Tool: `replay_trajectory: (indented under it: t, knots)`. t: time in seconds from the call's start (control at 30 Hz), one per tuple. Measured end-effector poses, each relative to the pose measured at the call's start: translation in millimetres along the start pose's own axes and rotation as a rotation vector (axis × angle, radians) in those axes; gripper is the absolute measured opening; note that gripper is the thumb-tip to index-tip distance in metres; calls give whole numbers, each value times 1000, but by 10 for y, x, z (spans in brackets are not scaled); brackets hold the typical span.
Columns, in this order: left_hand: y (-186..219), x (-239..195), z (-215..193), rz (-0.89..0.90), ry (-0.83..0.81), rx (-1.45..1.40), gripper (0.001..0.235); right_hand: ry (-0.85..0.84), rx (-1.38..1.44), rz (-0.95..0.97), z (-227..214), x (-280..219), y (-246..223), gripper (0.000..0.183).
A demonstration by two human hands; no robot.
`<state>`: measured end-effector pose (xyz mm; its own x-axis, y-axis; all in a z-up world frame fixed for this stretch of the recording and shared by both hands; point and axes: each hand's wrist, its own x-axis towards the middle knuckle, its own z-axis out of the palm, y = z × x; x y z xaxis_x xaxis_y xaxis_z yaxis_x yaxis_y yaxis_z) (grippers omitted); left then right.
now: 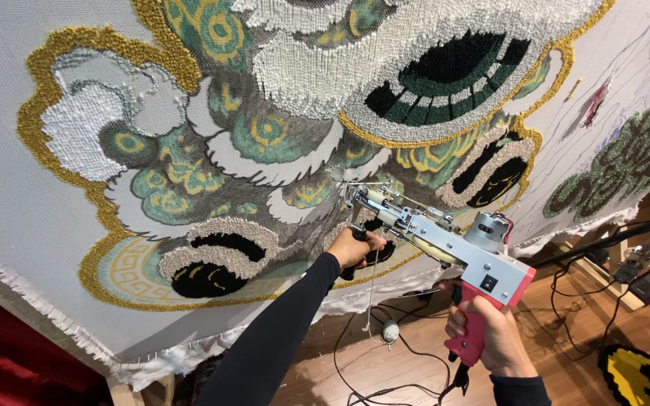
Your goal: The person uses a handheld electric tufting gun to apply yarn into a stretched canvas, following a pre-drawn design of a stylized skull. The operator guides the tool along the pattern lines to create a textured surface, occasionally adjusting the yarn feed with their left hand.
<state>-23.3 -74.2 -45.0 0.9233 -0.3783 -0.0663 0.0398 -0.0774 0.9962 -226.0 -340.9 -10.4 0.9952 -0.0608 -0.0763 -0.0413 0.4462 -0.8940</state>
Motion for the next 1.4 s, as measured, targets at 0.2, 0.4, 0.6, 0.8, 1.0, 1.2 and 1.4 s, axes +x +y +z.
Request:
replay_trajectory:
  t: [0.2,0.4,0.6,0.8,1.0,1.2,1.4]
  knots:
    - [-36,73,-37,-23,30,40,21,-49,-18,5,125,4,-42,22]
    - [30,78,-105,-3,15,46,21,-78,20,-58,106,130,25,23]
    - [116,50,-190,-30,56,96,23,-55,-90,5,409,64,-84,42]
    - [107,111,-413,56,121,128,25,-72,-202,-77,668,91,-67,39]
    - [391,-322,-817,124,342,674,48,-32,-319,-144,953,81,47,37]
    - [816,-649,-883,50,515,982,28,-20,-343,-175,1055,75,186,30]
    - [1037,-768,-876,50,561,1058,19,8,-300,-253,1049,159,340,17]
